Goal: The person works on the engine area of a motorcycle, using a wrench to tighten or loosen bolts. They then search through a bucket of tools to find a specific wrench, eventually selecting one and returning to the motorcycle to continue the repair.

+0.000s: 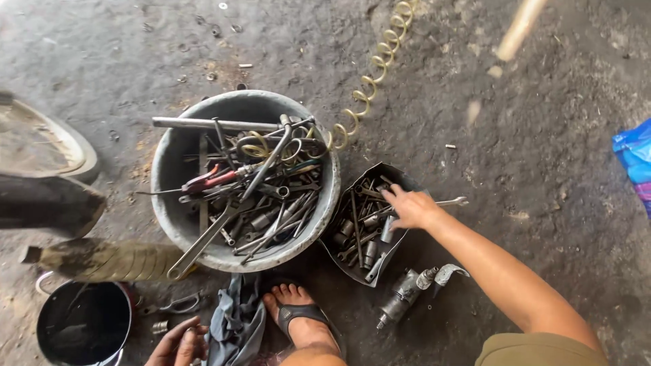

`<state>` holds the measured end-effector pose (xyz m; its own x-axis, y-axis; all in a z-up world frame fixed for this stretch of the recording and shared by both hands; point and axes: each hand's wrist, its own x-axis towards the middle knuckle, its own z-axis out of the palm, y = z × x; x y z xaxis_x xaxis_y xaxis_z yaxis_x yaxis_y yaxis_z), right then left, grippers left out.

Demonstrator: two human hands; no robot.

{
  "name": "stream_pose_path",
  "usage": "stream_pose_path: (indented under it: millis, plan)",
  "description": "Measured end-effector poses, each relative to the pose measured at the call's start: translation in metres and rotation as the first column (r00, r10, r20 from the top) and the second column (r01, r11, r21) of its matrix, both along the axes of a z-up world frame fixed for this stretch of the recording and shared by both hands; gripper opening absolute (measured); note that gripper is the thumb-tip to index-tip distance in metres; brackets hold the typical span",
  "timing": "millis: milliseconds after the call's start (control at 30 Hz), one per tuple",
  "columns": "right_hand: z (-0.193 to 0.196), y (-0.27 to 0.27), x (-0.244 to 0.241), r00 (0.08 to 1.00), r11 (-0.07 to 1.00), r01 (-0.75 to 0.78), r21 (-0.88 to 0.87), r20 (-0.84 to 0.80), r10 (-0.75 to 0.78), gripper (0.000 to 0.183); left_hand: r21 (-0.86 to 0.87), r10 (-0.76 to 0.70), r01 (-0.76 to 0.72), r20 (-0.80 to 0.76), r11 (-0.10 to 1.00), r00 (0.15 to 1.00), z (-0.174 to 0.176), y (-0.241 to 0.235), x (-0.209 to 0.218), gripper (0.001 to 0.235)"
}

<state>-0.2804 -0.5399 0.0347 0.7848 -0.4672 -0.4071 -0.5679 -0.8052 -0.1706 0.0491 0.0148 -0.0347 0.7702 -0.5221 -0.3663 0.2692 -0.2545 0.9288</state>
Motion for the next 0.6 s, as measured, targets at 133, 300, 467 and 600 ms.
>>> stream_pose_path:
  millis: [133, 300, 467, 600]
  plan:
    - [-0.022, 0.015, 0.013, 0.995, 0.996, -0.001, -0.087, -0.099, -0.008, 0.103, 0.143, -0.109, 0.113, -0.036, 0.983, 0.993, 0.085, -0.101, -0.032, 0.028]
    - [-0.033, -0.029, 0.027, 0.982, 0.991, 0.108, -0.077, -0.145, -0.119, 0.054, 0.155, -0.395, 0.386, 0.029, 0.909, 0.918, 0.127, -0.169, -0.038, 0.025]
    - [-0.026, -0.087, -0.002, 0.957, 0.949, 0.285, 0.136, 0.003, -0.289, 0.033, 0.212, -0.481, 0.459, 0.070, 0.863, 0.874, 0.141, -0.193, -0.027, 0.023]
    - [-0.027, -0.095, -0.032, 0.881, 0.865, 0.323, 0.385, 0.213, -0.423, 0.022, 0.175, -0.417, 0.403, 0.052, 0.898, 0.908, 0.113, -0.184, -0.016, 0.026]
